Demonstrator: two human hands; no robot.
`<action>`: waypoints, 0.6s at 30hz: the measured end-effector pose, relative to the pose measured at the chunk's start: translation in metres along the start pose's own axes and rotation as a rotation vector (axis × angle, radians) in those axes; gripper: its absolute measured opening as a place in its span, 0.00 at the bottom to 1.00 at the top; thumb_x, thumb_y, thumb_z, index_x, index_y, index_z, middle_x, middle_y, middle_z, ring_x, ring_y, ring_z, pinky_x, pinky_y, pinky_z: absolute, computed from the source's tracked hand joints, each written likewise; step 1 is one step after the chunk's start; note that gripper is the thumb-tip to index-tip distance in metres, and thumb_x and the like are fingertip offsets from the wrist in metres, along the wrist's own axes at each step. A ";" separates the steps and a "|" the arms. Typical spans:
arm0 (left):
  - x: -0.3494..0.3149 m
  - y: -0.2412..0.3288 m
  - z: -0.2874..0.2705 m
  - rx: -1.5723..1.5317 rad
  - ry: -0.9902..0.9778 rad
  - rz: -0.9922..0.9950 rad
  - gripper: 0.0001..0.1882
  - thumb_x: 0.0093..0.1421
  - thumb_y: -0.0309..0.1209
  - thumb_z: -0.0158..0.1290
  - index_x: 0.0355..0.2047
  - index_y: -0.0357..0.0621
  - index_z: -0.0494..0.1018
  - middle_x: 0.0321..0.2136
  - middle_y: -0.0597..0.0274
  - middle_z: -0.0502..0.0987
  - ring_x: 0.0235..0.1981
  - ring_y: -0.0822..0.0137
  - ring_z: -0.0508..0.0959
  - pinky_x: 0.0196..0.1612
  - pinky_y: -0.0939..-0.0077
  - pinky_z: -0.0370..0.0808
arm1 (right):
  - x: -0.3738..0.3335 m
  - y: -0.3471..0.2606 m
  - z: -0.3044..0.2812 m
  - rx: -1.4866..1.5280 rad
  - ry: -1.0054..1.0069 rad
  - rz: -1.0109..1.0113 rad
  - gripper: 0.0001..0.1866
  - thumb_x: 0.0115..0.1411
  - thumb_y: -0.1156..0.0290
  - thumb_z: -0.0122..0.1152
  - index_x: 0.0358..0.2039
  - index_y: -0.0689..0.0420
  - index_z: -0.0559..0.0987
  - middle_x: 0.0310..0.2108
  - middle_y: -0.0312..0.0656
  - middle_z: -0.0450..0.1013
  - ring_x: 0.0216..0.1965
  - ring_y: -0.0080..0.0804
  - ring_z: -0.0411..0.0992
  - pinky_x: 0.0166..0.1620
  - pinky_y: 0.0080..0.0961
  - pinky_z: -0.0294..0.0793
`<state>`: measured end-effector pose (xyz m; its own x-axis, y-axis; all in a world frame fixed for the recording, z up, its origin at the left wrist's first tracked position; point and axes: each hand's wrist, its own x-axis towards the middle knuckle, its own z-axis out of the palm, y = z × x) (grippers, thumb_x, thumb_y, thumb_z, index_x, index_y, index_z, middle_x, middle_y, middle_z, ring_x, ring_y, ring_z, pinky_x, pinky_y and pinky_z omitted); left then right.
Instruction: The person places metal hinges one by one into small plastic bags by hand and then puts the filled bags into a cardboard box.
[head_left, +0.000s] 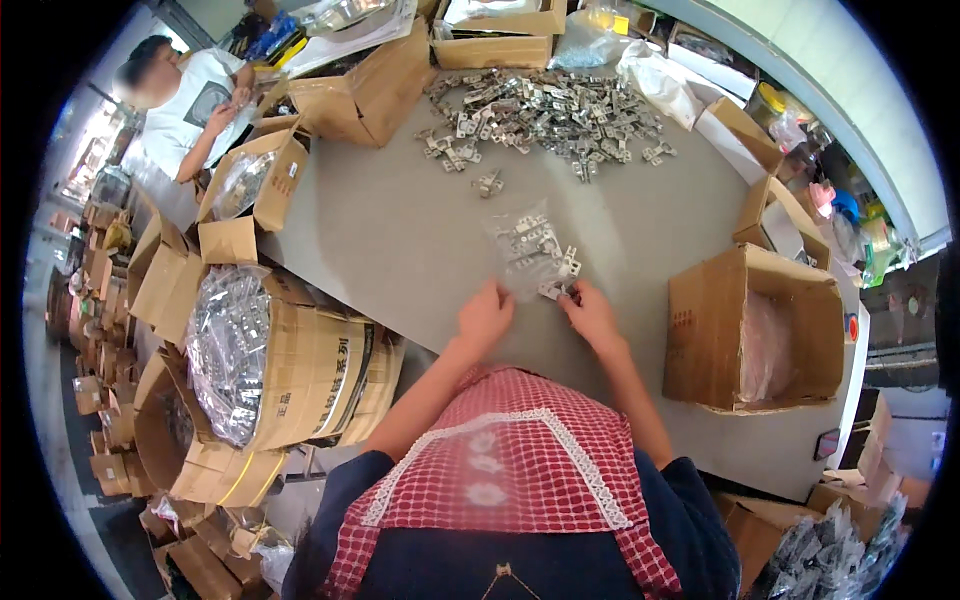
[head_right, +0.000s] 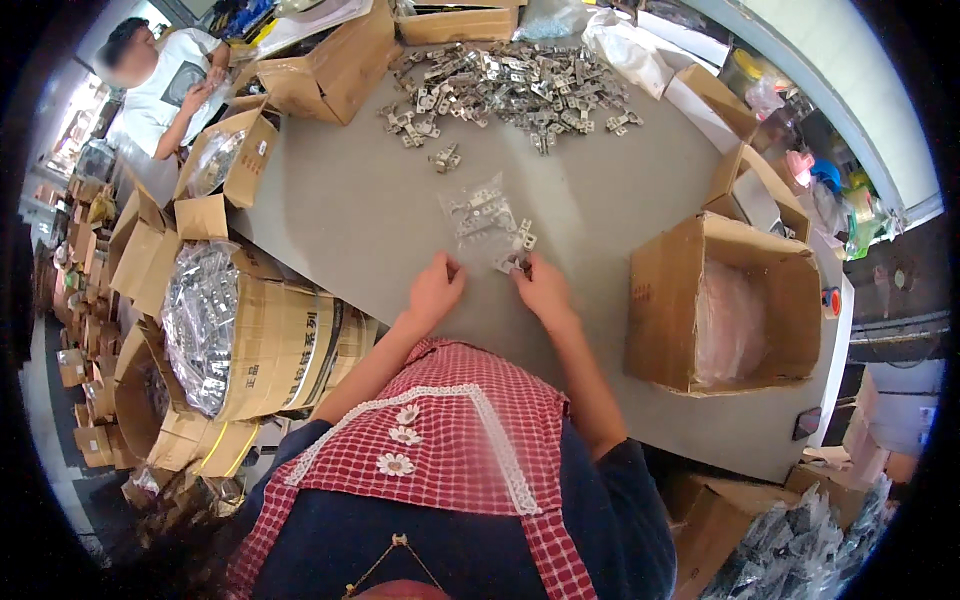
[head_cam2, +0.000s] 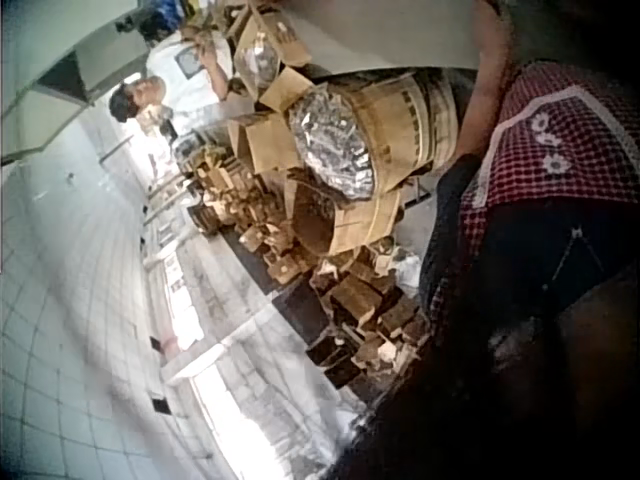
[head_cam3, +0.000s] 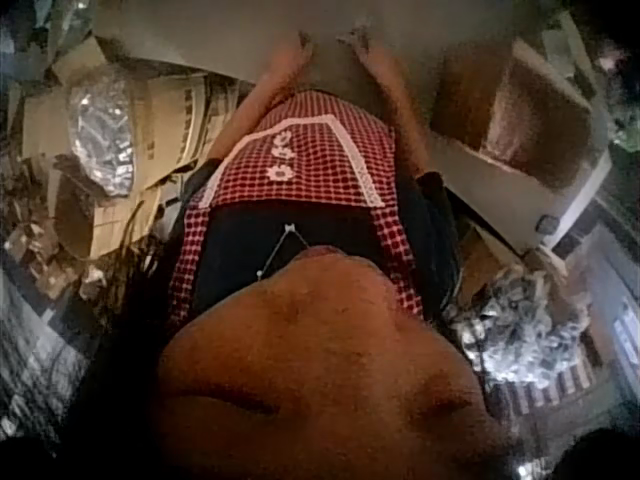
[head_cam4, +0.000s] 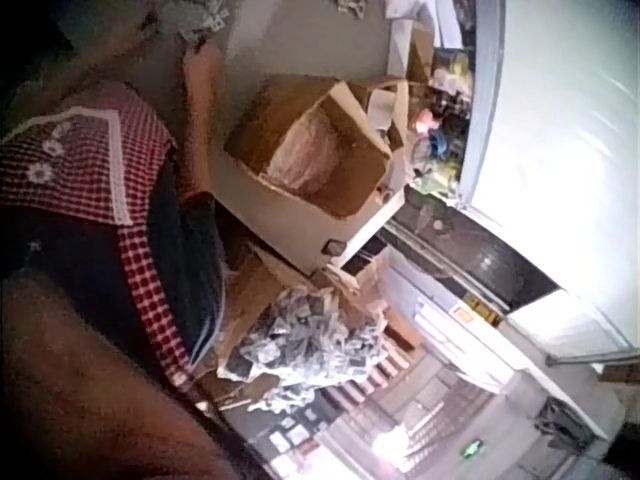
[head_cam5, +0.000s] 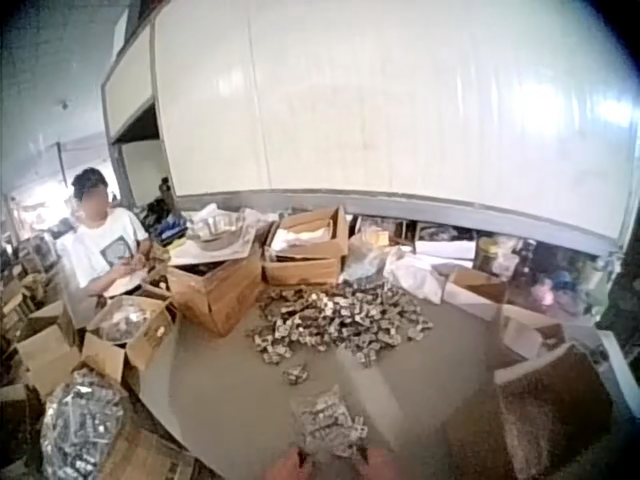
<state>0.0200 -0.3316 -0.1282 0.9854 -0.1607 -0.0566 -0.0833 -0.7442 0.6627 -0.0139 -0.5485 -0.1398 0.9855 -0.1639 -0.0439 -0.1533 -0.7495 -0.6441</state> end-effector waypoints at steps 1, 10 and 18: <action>0.002 0.000 -0.002 0.001 0.002 -0.004 0.12 0.58 0.38 0.53 0.34 0.43 0.68 0.26 0.52 0.79 0.29 0.51 0.80 0.31 0.59 0.74 | 0.000 -0.005 -0.007 0.304 -0.128 0.155 0.16 0.57 0.60 0.60 0.37 0.61 0.74 0.24 0.42 0.73 0.23 0.34 0.73 0.26 0.30 0.70; -0.007 -0.006 -0.006 -0.018 0.044 0.053 0.12 0.56 0.36 0.54 0.34 0.42 0.68 0.26 0.53 0.79 0.28 0.52 0.80 0.31 0.59 0.75 | -0.032 -0.037 -0.060 0.991 -0.627 0.393 0.06 0.53 0.70 0.62 0.25 0.57 0.75 0.17 0.35 0.69 0.15 0.21 0.66 0.17 0.19 0.59; -0.020 0.020 -0.007 0.035 -0.008 0.184 0.09 0.57 0.35 0.54 0.31 0.43 0.70 0.23 0.53 0.78 0.25 0.50 0.79 0.28 0.58 0.74 | -0.014 -0.039 0.002 1.061 -0.187 0.378 0.07 0.56 0.72 0.59 0.34 0.61 0.77 0.23 0.38 0.73 0.18 0.25 0.71 0.20 0.23 0.69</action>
<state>-0.0005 -0.3392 -0.1088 0.9519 -0.3011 0.0577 -0.2674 -0.7237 0.6362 -0.0216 -0.5158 -0.1156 0.8985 -0.0993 -0.4275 -0.3909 0.2620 -0.8824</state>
